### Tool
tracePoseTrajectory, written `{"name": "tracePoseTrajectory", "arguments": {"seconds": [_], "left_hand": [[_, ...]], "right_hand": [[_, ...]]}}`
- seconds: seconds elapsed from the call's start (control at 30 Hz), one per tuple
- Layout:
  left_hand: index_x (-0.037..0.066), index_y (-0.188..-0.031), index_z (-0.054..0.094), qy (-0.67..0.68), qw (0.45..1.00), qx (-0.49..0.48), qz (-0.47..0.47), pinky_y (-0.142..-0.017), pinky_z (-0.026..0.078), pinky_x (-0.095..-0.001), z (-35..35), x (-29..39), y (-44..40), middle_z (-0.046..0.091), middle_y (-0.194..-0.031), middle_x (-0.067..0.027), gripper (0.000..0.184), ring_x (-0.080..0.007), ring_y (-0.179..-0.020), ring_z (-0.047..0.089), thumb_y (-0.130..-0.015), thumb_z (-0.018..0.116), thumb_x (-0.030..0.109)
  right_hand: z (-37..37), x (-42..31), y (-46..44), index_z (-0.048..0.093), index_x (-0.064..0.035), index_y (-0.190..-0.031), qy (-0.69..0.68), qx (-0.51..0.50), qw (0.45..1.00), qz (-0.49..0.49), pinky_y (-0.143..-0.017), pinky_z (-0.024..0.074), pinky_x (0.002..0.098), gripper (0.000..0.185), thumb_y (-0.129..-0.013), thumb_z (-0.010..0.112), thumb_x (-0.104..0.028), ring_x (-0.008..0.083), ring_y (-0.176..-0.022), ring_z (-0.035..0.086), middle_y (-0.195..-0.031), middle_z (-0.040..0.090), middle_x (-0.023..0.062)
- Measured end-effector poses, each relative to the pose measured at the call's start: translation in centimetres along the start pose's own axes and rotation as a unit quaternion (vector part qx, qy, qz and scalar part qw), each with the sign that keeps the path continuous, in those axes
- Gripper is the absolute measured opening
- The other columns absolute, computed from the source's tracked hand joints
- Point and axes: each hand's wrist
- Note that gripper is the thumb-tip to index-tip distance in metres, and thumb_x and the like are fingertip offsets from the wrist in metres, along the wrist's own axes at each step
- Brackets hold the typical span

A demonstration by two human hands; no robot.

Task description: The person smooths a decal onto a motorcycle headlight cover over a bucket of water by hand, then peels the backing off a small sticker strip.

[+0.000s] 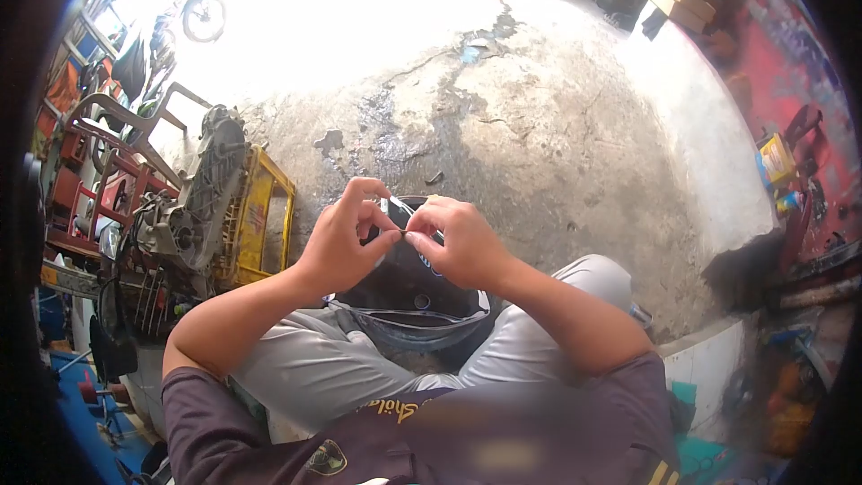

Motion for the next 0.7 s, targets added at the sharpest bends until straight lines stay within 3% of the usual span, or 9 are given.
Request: {"name": "tracePoseTrajectory", "arguments": {"seconds": [0.03, 0.1, 0.2, 0.3, 0.37, 0.5, 0.7], "left_hand": [[0.012, -0.128, 0.051, 0.001, 1.0, -0.001, 0.0, -0.081, 0.049, -0.043, 0.0, -0.1, -0.1, 0.073, -0.09, -0.0054, 0.048, -0.0292, -0.081, 0.065, -0.087, 0.076, 0.007], [0.007, -0.129, 0.049, 0.008, 0.999, 0.001, 0.037, -0.069, 0.048, -0.0361, 0.0, -0.4, -0.3, 0.075, -0.089, -0.0061, 0.052, -0.0196, -0.07, 0.056, -0.086, 0.079, 0.006], [0.008, -0.128, 0.05, -0.001, 0.998, -0.02, 0.062, -0.073, 0.048, -0.0378, 0.1, -0.5, -0.2, 0.074, -0.089, -0.0051, 0.05, -0.0212, -0.075, 0.058, -0.087, 0.078, 0.007], [0.008, -0.127, 0.05, -0.007, 0.998, -0.03, 0.056, -0.078, 0.049, -0.0393, -0.2, -0.2, -0.2, 0.072, -0.091, -0.006, 0.047, -0.023, -0.081, 0.061, -0.088, 0.075, 0.006], [0.009, -0.127, 0.05, -0.018, 0.997, -0.022, 0.068, -0.08, 0.049, -0.0402, 0.1, -0.3, 0.0, 0.071, -0.092, -0.0066, 0.045, -0.0237, -0.082, 0.062, -0.088, 0.074, 0.005], [0.009, -0.127, 0.049, -0.029, 0.991, 0.008, 0.13, -0.084, 0.048, -0.0437, 0.8, -1.0, -0.1, 0.069, -0.094, -0.0084, 0.044, -0.0262, -0.082, 0.062, -0.089, 0.071, 0.003], [0.008, -0.128, 0.046, -0.021, 0.996, -0.026, 0.08, -0.082, 0.047, -0.044, 0.1, -0.5, -0.2, 0.07, -0.092, -0.0075, 0.044, -0.026, -0.081, 0.061, -0.091, 0.071, 0.004]], "right_hand": [[0.0, -0.1, 0.0, 0.075, 0.0006, -0.096, -0.006, 0.0, 1.0, 0.002, -0.077, 0.0559, 0.0369, 0.013, -0.091, 0.076, -0.012, 0.0254, -0.083, 0.071, -0.09, 0.07, 0.0137], [0.1, 0.0, 0.1, 0.074, 0.0, -0.095, -0.01, 0.001, 1.0, 0.005, -0.079, 0.056, 0.0394, 0.014, -0.091, 0.075, -0.013, 0.0287, -0.085, 0.071, -0.091, 0.07, 0.0148], [0.2, 0.1, 0.2, 0.074, 0.0002, -0.094, -0.011, 0.006, 1.0, -0.016, -0.074, 0.0552, 0.0344, 0.01, -0.091, 0.077, -0.009, 0.0225, -0.08, 0.07, -0.092, 0.069, 0.0122], [0.4, -0.4, 0.2, 0.073, 0.0004, -0.096, -0.008, 0.004, 1.0, -0.016, -0.076, 0.0544, 0.0365, 0.009, -0.093, 0.074, -0.008, 0.0248, -0.082, 0.069, -0.092, 0.069, 0.0132], [0.5, -0.8, 0.1, 0.068, 0.0014, -0.097, 0.013, -0.019, 1.0, 0.003, -0.085, 0.0526, 0.0452, 0.012, -0.095, 0.068, -0.01, 0.0368, -0.092, 0.066, -0.093, 0.066, 0.0171], [1.0, -0.7, 0.0, 0.066, 0.0021, -0.103, 0.047, -0.033, 0.998, -0.015, -0.09, 0.05, 0.0475, 0.012, -0.098, 0.064, -0.009, 0.0402, -0.099, 0.062, -0.097, 0.064, 0.0193], [1.1, -0.5, 0.2, 0.063, 0.0031, -0.108, 0.071, -0.058, 0.996, -0.005, -0.097, 0.0478, 0.0486, 0.013, -0.099, 0.063, -0.006, 0.0416, -0.108, 0.06, -0.108, 0.061, 0.0216]]}}
Point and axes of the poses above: each hand's wrist, its own y-axis away from the middle knuckle, its own z-axis out of the palm, x = y × z
